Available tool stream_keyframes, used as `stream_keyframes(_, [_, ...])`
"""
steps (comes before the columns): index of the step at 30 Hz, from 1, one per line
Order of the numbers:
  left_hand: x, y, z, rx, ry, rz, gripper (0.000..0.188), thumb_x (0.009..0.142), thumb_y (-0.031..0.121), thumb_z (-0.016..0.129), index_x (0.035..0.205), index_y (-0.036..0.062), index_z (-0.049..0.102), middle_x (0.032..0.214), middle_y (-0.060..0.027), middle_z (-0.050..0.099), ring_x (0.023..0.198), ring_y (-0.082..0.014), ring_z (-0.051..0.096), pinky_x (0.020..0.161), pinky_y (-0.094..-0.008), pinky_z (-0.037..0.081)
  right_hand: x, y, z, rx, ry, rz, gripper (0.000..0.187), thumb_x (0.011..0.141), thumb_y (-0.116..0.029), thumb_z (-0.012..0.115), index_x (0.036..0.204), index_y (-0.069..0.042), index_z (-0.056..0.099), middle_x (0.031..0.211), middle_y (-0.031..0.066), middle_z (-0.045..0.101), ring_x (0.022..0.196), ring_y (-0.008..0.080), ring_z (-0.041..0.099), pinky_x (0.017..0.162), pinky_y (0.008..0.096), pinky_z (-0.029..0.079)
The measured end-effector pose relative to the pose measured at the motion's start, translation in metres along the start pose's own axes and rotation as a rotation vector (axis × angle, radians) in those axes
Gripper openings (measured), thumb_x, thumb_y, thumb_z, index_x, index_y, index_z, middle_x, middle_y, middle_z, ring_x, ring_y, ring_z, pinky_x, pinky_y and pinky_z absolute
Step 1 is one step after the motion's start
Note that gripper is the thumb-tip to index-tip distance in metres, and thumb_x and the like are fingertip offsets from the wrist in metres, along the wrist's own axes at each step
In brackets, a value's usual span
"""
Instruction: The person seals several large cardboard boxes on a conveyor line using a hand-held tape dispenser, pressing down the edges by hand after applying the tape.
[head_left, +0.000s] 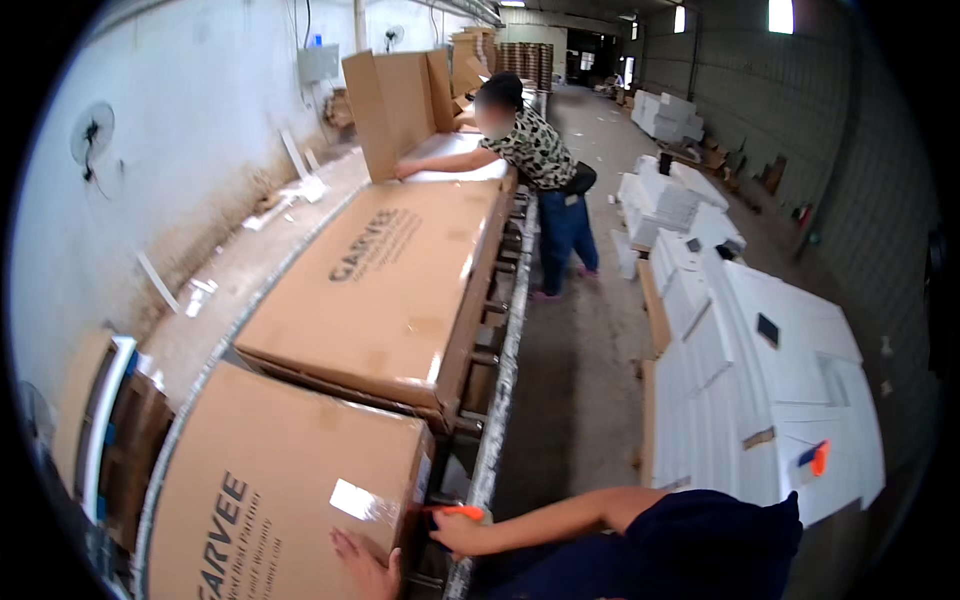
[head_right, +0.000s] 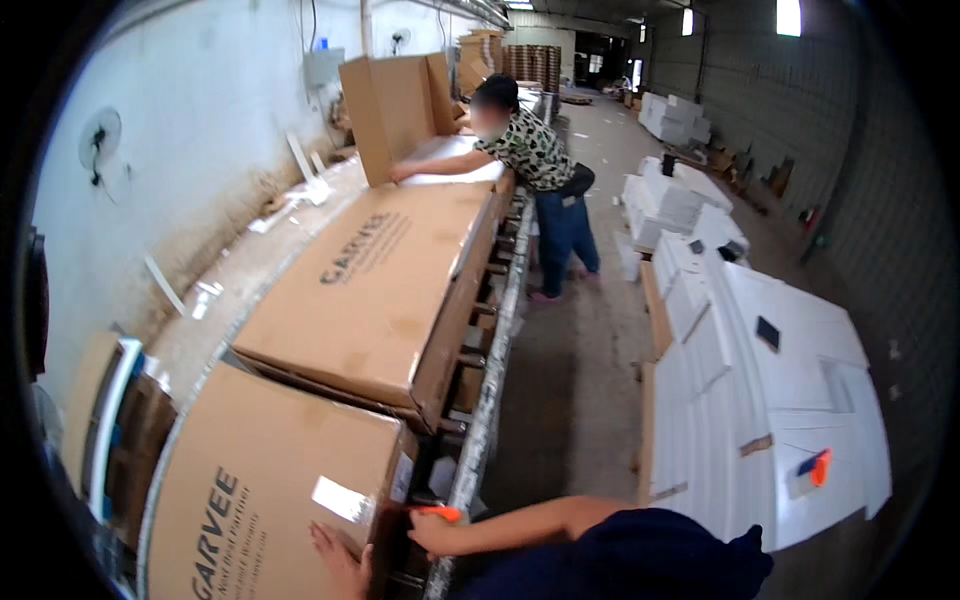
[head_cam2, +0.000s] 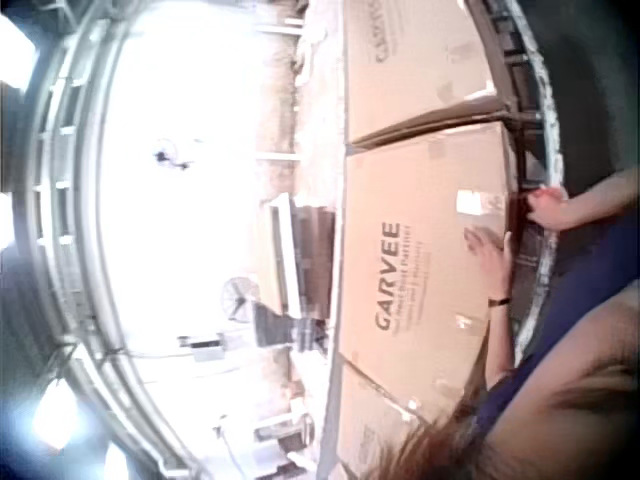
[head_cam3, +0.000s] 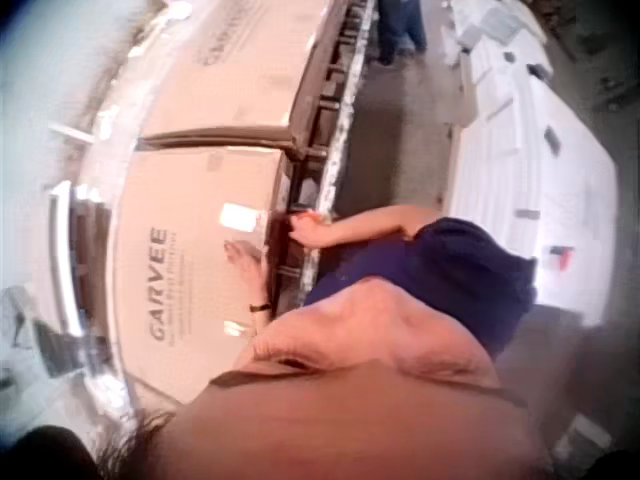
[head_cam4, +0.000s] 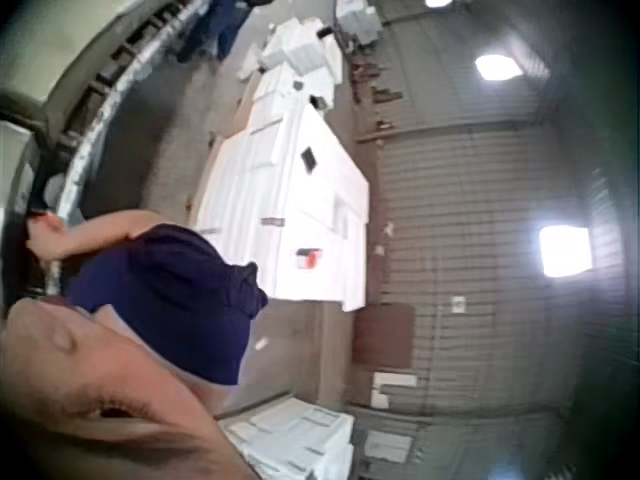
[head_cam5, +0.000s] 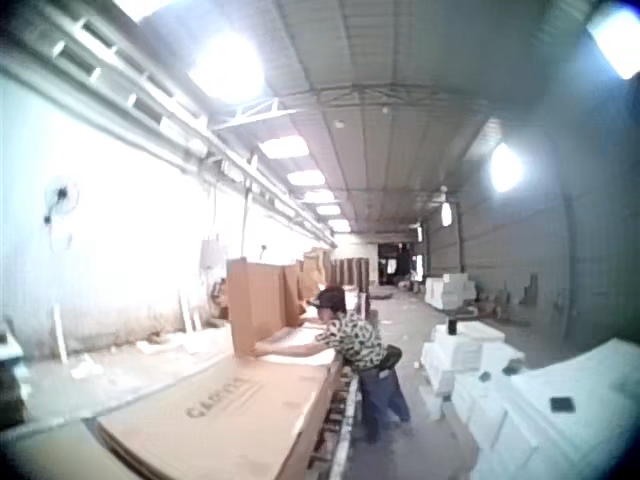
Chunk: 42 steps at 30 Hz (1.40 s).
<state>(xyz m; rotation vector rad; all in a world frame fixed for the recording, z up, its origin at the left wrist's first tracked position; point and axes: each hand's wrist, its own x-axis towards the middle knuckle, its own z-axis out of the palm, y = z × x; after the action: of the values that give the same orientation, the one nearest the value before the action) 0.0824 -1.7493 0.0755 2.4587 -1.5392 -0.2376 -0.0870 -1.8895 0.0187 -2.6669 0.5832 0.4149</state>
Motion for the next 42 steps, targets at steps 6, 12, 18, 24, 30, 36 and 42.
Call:
stream_keyframes(6, [0.064, 0.076, 0.041, 0.039, 0.065, 0.092, 0.083, 0.082, 0.045, 0.060, 0.139, -0.0048, 0.027, 0.147, -0.0276, 0.020, 0.138, -0.0435, 0.016, 0.109, -0.0574, 0.015, -0.091, 0.104, -0.084, 0.651, 0.134, -0.083, 0.062, 0.077, -0.055, 0.060, 0.133, -0.029, 0.047, 0.098, 0.0222, 0.054, 0.094, 0.0384, 0.057, 0.083, 0.0392, 0.047])
stream_keyframes(12, [0.122, 0.065, 0.058, -0.043, -0.078, -0.140, 0.087, 0.081, 0.045, 0.062, 0.141, -0.0049, 0.022, 0.148, -0.0281, 0.018, 0.138, -0.0434, 0.014, 0.111, -0.0543, 0.013, -0.204, 0.265, -0.047, 0.378, 0.206, 0.078, 0.063, 0.074, -0.059, 0.063, 0.127, -0.026, 0.055, 0.098, 0.0164, 0.059, 0.093, 0.0333, 0.058, 0.083, 0.0379, 0.048])
stream_keyframes(18, [0.199, 0.182, 0.027, -0.156, 0.253, 0.064, 0.092, 0.079, 0.050, 0.064, 0.141, -0.0059, 0.023, 0.147, -0.0292, 0.020, 0.137, -0.0440, 0.016, 0.110, -0.0526, 0.016, -0.328, 0.383, 0.034, 0.858, 0.437, 0.561, 0.062, 0.073, -0.042, 0.071, 0.127, -0.017, 0.055, 0.110, 0.0206, 0.060, 0.103, 0.0321, 0.058, 0.091, 0.0360, 0.045])
stream_keyframes(24, [0.354, 0.350, 0.037, 0.033, 0.295, 0.238, 0.098, 0.073, 0.052, 0.069, 0.142, -0.0010, 0.026, 0.147, -0.0275, 0.023, 0.137, -0.0422, 0.019, 0.110, -0.0529, 0.016, -0.324, 0.468, 0.003, 1.174, 0.831, 0.640, 0.057, 0.078, -0.024, 0.068, 0.130, -0.008, 0.051, 0.120, 0.0174, 0.058, 0.112, 0.0245, 0.055, 0.097, 0.0323, 0.040])
stream_keyframes(30, [0.440, 0.353, 0.102, 0.144, 0.111, 0.014, 0.102, 0.070, 0.062, 0.065, 0.142, 0.0013, 0.028, 0.148, -0.0235, 0.024, 0.138, -0.0380, 0.020, 0.110, -0.0554, 0.016, -0.280, 0.540, -0.050, 1.345, 1.094, 0.507, 0.051, 0.082, -0.015, 0.058, 0.130, 0.000, 0.048, 0.129, 0.0153, 0.050, 0.117, 0.0239, 0.049, 0.098, 0.0327, 0.038])
stream_keyframes(36, [0.440, 0.353, 0.110, 0.143, 0.186, 0.044, 0.101, 0.069, 0.065, 0.063, 0.141, 0.0014, 0.030, 0.148, -0.0221, 0.025, 0.138, -0.0377, 0.020, 0.109, -0.0576, 0.015, -0.214, 0.618, -0.152, 2.053, 1.136, 0.224, 0.048, 0.092, -0.029, 0.051, 0.127, 0.003, 0.045, 0.127, 0.0121, 0.053, 0.116, 0.0215, 0.053, 0.101, 0.0362, 0.043])
stream_keyframes(42, [0.441, 0.348, 0.117, 0.119, 0.216, 0.051, 0.104, 0.065, 0.066, 0.066, 0.141, 0.0043, 0.031, 0.147, -0.0203, 0.027, 0.137, -0.0380, 0.022, 0.109, -0.0582, 0.015, -0.141, 0.648, -0.379, 1.619, 1.566, -0.251, 0.049, 0.092, -0.039, 0.052, 0.126, -0.004, 0.048, 0.127, 0.0061, 0.053, 0.116, 0.0168, 0.051, 0.102, 0.0335, 0.038])
